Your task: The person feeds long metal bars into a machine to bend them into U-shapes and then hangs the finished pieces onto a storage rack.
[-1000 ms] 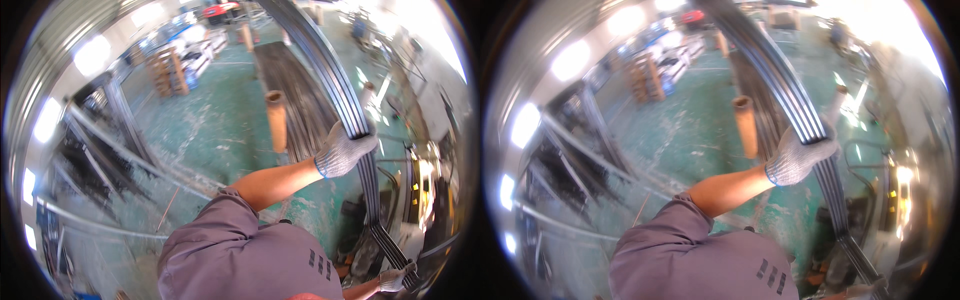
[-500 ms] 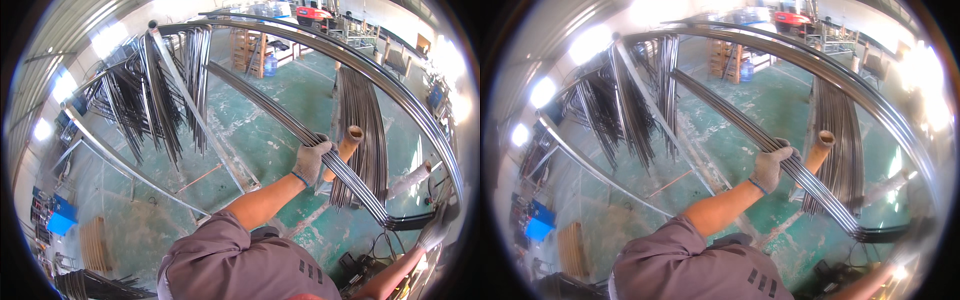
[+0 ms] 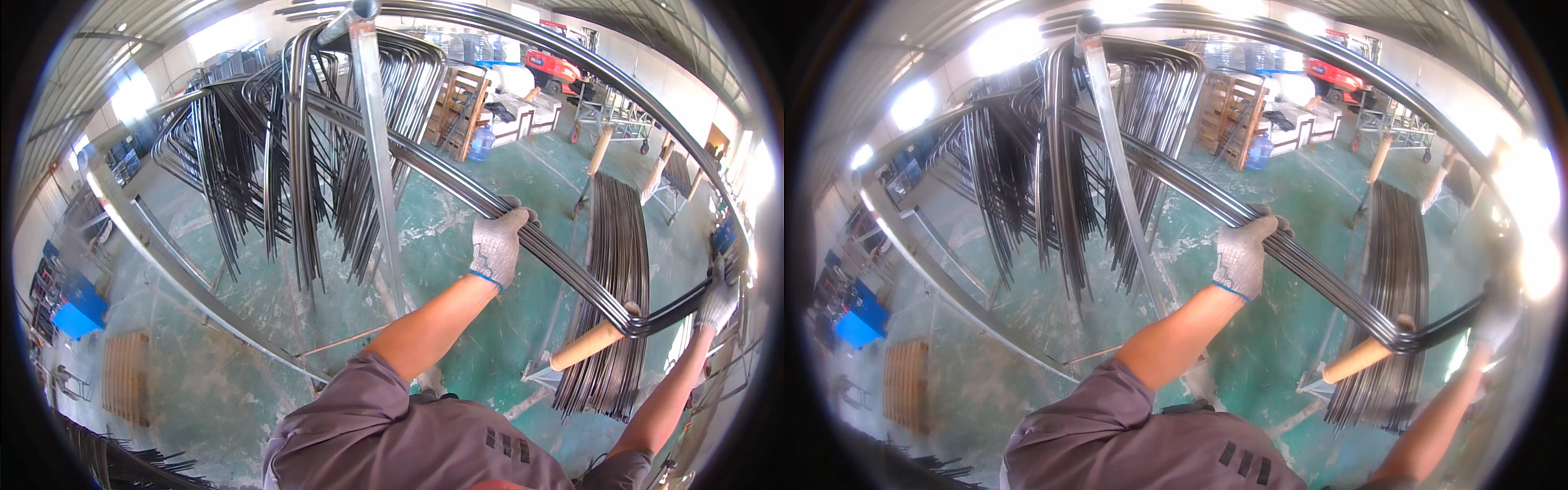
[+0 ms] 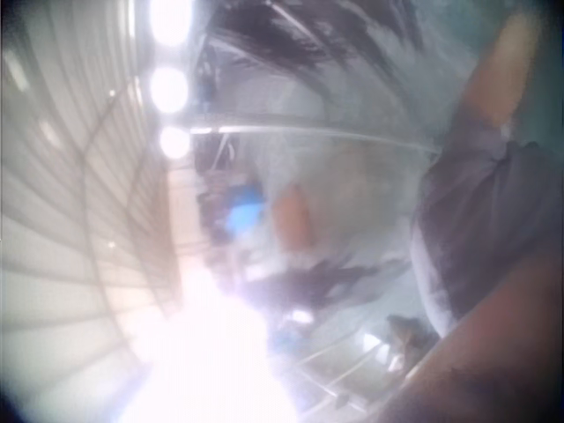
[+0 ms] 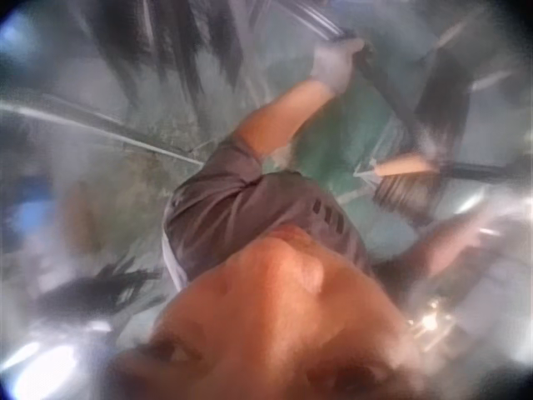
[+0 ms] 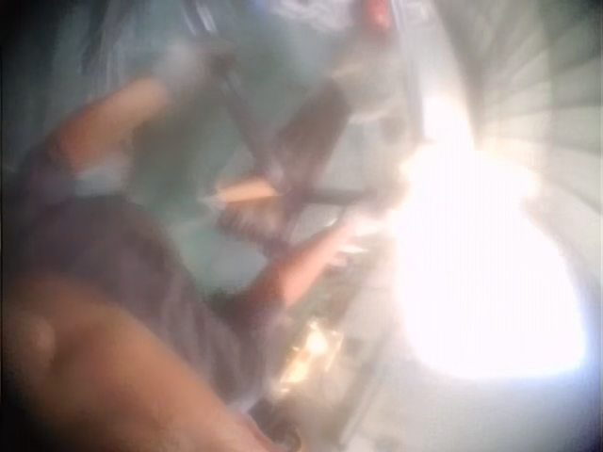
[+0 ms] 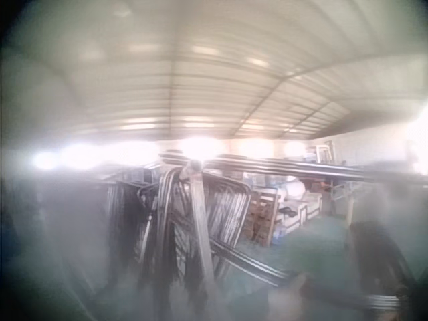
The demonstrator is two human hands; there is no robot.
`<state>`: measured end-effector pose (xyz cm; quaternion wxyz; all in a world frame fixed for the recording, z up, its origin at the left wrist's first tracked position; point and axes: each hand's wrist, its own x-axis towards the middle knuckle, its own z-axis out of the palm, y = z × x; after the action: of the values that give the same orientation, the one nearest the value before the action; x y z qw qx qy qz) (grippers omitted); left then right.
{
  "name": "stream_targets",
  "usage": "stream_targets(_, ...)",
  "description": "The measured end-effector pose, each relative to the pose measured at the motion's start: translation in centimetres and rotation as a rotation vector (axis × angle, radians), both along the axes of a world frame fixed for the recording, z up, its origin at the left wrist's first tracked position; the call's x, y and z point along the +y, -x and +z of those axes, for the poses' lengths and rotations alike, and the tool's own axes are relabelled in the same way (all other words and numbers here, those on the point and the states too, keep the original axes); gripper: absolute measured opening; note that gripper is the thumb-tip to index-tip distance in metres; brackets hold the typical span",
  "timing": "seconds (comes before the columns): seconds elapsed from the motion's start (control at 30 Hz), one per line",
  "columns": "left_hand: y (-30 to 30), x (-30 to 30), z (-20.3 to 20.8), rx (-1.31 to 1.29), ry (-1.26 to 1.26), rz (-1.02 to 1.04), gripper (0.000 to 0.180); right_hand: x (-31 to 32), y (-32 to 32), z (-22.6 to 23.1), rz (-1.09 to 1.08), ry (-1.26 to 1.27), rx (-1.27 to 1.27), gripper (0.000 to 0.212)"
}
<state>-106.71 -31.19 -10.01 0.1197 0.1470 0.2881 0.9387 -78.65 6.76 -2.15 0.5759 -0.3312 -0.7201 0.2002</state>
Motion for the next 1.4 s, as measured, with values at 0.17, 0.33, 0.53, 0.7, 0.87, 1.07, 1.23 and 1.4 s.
stream_targets(0.17,4.5,-1.4,1.0,0.019,-0.037,0.018,0.019,2.6,8.9,9.1,0.095,-0.237,-0.017,0.029)
stream_targets(0.33,9.3,-3.2,2.9,0.021,-0.162,0.05,0.023,-5.4,24.5,19.5,0.17,-0.53,-0.124,0.034)
stream_targets(0.53,8.4,-4.8,2.9,0.25,-0.038,-0.109,0.029,-28.8,36.5,29.8,0.208,-0.676,-0.247,0.038)
stream_targets(0.7,8.0,-7.2,0.5,0.394,0.372,-0.001,0.029,-40.7,43.4,22.6,0.919,-1.063,-0.362,0.049)
stream_targets(0.87,12.4,-9.1,-7.1,0.378,0.591,0.405,0.022,-35.0,47.4,14.3,0.789,-1.03,-0.094,0.035)
stream_targets(1.07,8.1,-8.0,-8.8,0.137,0.732,0.067,0.018,-17.7,32.6,3.1,0.515,-1.057,0.254,0.039)
stream_targets(1.23,5.0,4.3,-13.3,0.064,0.825,-0.148,0.017,2.1,11.2,-15.1,-0.25,-0.204,0.257,0.019)
stream_targets(1.4,0.5,17.8,-10.6,0.391,0.827,-0.227,0.018,8.2,-1.9,-37.1,-0.647,0.597,-0.453,0.036)
